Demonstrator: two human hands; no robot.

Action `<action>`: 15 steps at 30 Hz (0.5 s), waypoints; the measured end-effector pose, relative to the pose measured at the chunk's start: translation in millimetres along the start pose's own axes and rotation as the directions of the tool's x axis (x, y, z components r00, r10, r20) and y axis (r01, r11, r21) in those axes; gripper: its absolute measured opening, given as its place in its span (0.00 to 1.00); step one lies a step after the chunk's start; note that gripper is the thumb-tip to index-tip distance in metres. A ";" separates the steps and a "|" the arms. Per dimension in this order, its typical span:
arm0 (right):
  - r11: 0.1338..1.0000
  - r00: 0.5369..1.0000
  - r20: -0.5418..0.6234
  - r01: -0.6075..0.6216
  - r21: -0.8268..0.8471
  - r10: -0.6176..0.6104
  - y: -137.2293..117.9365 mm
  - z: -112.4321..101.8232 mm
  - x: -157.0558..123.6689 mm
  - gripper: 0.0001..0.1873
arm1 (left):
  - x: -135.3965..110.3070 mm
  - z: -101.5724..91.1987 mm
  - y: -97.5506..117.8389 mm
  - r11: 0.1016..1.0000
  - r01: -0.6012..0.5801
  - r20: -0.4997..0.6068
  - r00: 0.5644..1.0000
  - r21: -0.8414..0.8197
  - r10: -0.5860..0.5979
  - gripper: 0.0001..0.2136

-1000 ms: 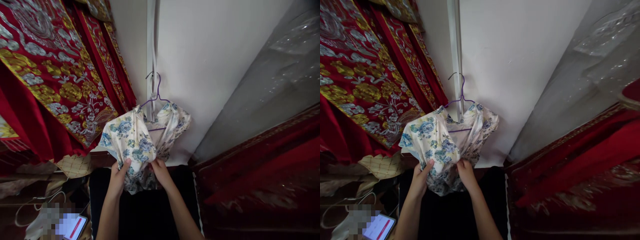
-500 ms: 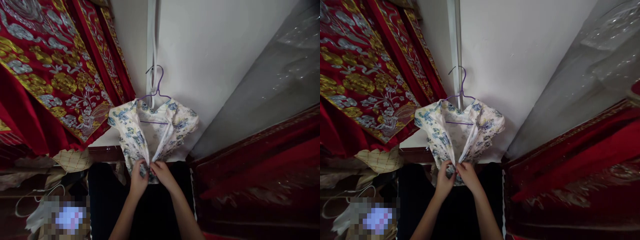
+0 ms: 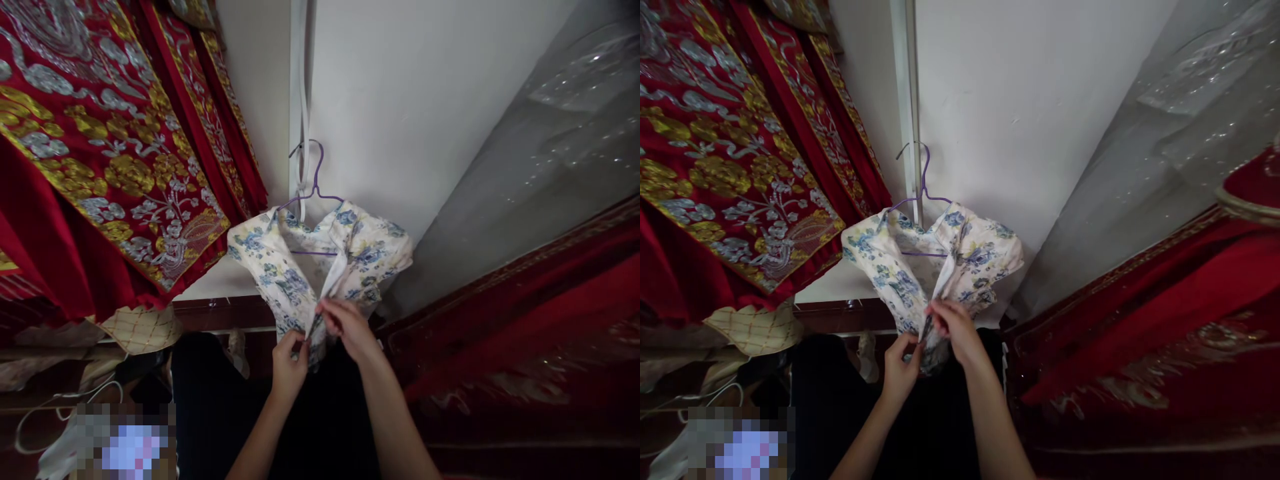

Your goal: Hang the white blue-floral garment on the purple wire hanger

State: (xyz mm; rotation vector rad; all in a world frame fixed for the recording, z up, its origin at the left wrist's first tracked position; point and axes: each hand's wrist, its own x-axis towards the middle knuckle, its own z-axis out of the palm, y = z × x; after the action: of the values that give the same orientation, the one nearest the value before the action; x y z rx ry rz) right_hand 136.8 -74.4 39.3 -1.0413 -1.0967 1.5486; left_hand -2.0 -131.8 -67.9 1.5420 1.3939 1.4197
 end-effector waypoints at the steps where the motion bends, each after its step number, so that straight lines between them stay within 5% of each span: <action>1: 0.997 0.997 -0.022 0.076 0.022 -0.076 -21.2 1.6 8.8 0.21 | -0.2 2.7 -2.1 1.000 0.002 0.005 1.000 0.006 -0.002 0.09; 7: 0.909 0.914 -0.054 0.406 0.091 -0.402 -125.7 27.8 46.2 0.17 | 10.5 7.7 -9.6 1.000 0.019 0.049 0.999 -0.009 -0.019 0.10; 12: 0.887 0.885 -0.068 0.460 -0.030 -0.461 -116.7 41.0 35.2 0.16 | 18.1 -3.7 39.2 0.997 -0.043 -0.044 0.998 -0.072 0.039 0.06; 15: 0.892 0.890 -0.071 0.446 -0.069 -0.450 -104.1 41.0 32.9 0.15 | 20.2 -21.7 76.3 0.987 -0.055 0.025 0.998 -0.148 0.059 0.10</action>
State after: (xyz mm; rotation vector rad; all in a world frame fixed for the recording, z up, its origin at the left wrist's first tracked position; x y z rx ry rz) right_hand 113.3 -32.7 145.6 -0.8049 -1.2212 1.0995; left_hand -3.5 -136.8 13.8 1.5116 1.2082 1.4937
